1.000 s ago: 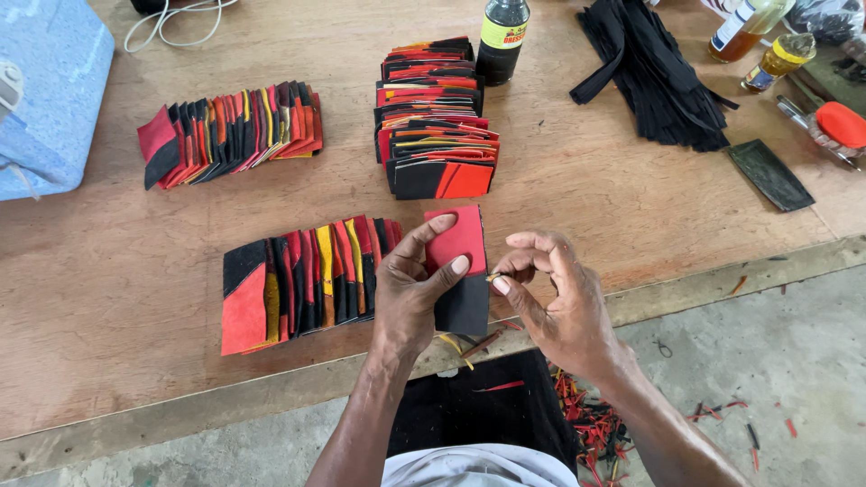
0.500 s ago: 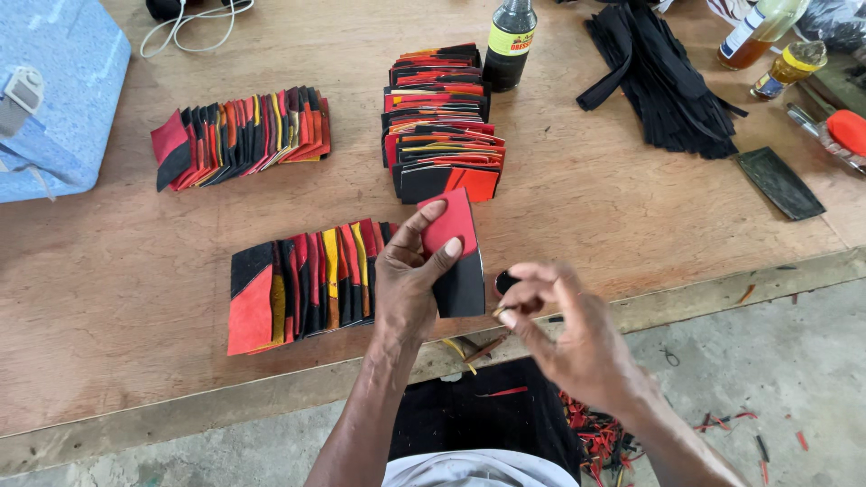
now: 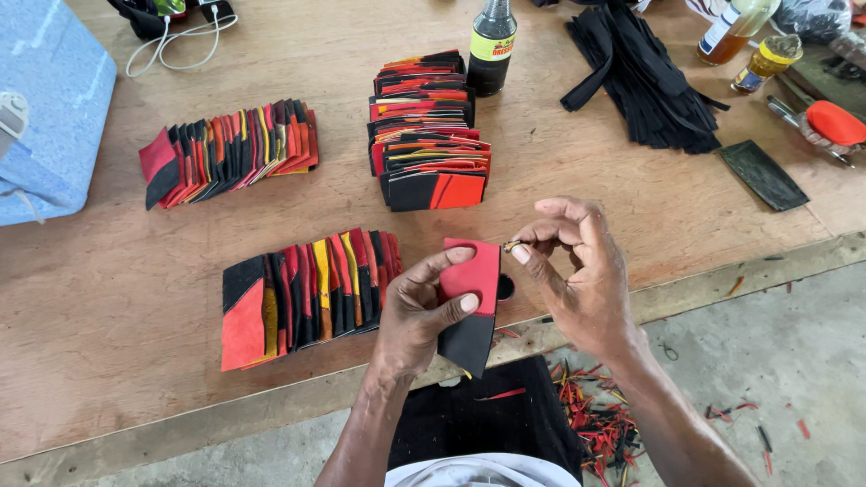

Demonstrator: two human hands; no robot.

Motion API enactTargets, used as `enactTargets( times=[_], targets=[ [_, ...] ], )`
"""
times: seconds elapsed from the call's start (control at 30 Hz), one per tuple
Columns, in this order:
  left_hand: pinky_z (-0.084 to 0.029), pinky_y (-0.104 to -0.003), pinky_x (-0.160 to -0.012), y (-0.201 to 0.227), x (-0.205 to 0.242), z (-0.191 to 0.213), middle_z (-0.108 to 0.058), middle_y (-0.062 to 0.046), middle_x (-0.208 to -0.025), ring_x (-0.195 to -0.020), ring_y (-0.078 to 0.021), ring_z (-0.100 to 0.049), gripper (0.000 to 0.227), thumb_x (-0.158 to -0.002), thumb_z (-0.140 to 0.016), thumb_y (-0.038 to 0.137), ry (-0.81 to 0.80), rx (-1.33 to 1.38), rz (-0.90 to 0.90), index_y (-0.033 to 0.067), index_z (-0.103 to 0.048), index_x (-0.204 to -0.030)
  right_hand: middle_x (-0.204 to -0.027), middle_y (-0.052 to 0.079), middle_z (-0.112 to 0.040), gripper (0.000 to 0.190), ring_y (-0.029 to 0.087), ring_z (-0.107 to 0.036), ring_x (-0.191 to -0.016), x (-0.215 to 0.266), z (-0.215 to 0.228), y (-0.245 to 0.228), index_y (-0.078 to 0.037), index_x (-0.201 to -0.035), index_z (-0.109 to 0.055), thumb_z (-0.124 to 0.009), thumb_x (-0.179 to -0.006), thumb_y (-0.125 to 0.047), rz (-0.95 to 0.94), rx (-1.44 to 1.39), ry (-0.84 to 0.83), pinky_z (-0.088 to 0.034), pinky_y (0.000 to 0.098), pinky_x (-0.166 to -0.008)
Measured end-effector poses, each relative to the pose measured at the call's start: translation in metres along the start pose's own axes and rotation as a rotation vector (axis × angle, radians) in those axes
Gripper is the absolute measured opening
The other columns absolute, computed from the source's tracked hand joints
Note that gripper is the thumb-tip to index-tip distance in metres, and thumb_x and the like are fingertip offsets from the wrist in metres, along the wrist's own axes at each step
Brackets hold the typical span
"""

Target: The person applies a black liquid finish to the edges of small leather pieces using a thin applicator tool and organizes them into stacks on a wooden workbench.

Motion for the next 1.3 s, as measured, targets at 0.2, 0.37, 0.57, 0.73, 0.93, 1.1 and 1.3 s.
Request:
enactTargets(
  times=[0.2, 0.37, 0.57, 0.73, 0.93, 1.1, 1.3],
  targets=[
    [-0.062, -0.035, -0.094, 0.000, -0.001, 0.000, -0.072, -0.014, -0.120, -0.107, -0.0184, -0.071, 0.050, -0.083, -0.079, -0.007, -0.001, -0.029, 0.006, -0.0023, -0.064, -0.131, -0.100, 0.007, -0.073, 0.044, 0.012, -0.064, -0.094, -0.001, -0.002, 0.001, -0.002, -0.133, -0.046, -0.072, -0.098, -0.007, -0.002, 0.008, -0.022, -0.052, 0.0287, -0.088],
    [-0.061, -0.034, -0.094, 0.003, -0.003, -0.002, -0.072, -0.014, -0.121, -0.107, -0.0178, -0.071, 0.052, -0.084, -0.079, -0.007, 0.016, -0.017, -0.002, -0.0030, -0.063, -0.133, -0.100, 0.008, -0.073, 0.043, 0.012, -0.064, -0.093, 0.001, -0.005, -0.002, -0.002, -0.133, -0.047, -0.072, -0.098, -0.008, 0.018, -0.016, -0.041, -0.052, 0.0283, -0.090],
    [-0.060, -0.032, -0.096, 0.015, -0.015, -0.003, -0.071, -0.012, -0.125, -0.110, -0.0164, -0.070, 0.052, -0.083, -0.078, -0.007, 0.051, -0.025, -0.072, -0.0028, -0.062, -0.133, -0.097, 0.007, -0.075, 0.045, 0.012, -0.068, -0.092, 0.010, -0.010, -0.010, -0.002, -0.132, -0.049, -0.073, -0.095, -0.012, -0.008, 0.005, -0.073, -0.054, 0.0305, -0.089],
    [-0.060, -0.032, -0.096, 0.026, -0.032, 0.002, -0.071, -0.014, -0.125, -0.110, -0.0165, -0.069, 0.053, -0.084, -0.077, -0.010, 0.089, -0.051, -0.157, -0.0031, -0.063, -0.135, -0.094, 0.006, -0.078, 0.044, 0.014, -0.070, -0.086, 0.016, -0.016, -0.018, -0.003, -0.129, -0.051, -0.073, -0.094, -0.018, -0.012, 0.112, -0.116, -0.055, 0.0326, -0.084],
    [-0.059, -0.031, -0.096, 0.033, -0.058, 0.011, -0.070, -0.011, -0.128, -0.111, -0.0155, -0.068, 0.053, -0.083, -0.076, -0.010, 0.186, -0.044, -0.236, -0.0023, -0.063, -0.134, -0.090, 0.005, -0.077, 0.045, 0.015, -0.073, -0.084, 0.025, -0.023, -0.020, -0.006, -0.129, -0.051, -0.073, -0.092, -0.019, -0.057, 0.095, -0.183, -0.057, 0.0321, -0.079],
    [-0.055, -0.029, -0.100, 0.049, -0.076, 0.013, -0.068, -0.010, -0.131, -0.115, -0.0151, -0.065, 0.055, -0.087, -0.073, -0.012, 0.196, -0.052, -0.324, -0.0007, -0.062, -0.139, -0.094, 0.007, -0.077, 0.044, 0.016, -0.072, -0.092, 0.027, -0.002, 0.009, -0.005, -0.126, -0.054, -0.076, -0.089, -0.016, -0.088, 0.111, -0.069, -0.055, 0.0337, -0.088],
    [-0.053, -0.029, -0.103, 0.049, -0.080, -0.015, -0.065, -0.009, -0.133, -0.121, -0.0145, -0.063, 0.056, -0.086, -0.071, -0.015, 0.021, -0.099, -0.240, -0.0049, -0.058, -0.140, -0.097, 0.007, -0.074, 0.046, 0.014, -0.069, -0.096, 0.023, 0.016, 0.081, -0.005, -0.128, -0.056, -0.078, -0.088, -0.011, -0.174, -0.083, 0.097, -0.053, 0.0307, -0.088]
  ],
)
Point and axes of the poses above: each hand's wrist, its own x-axis away from the middle knuckle, its own z-axis out of the back of the hand, y = z × x, the point moved 4 cm from there along -x, towards the middle knuckle
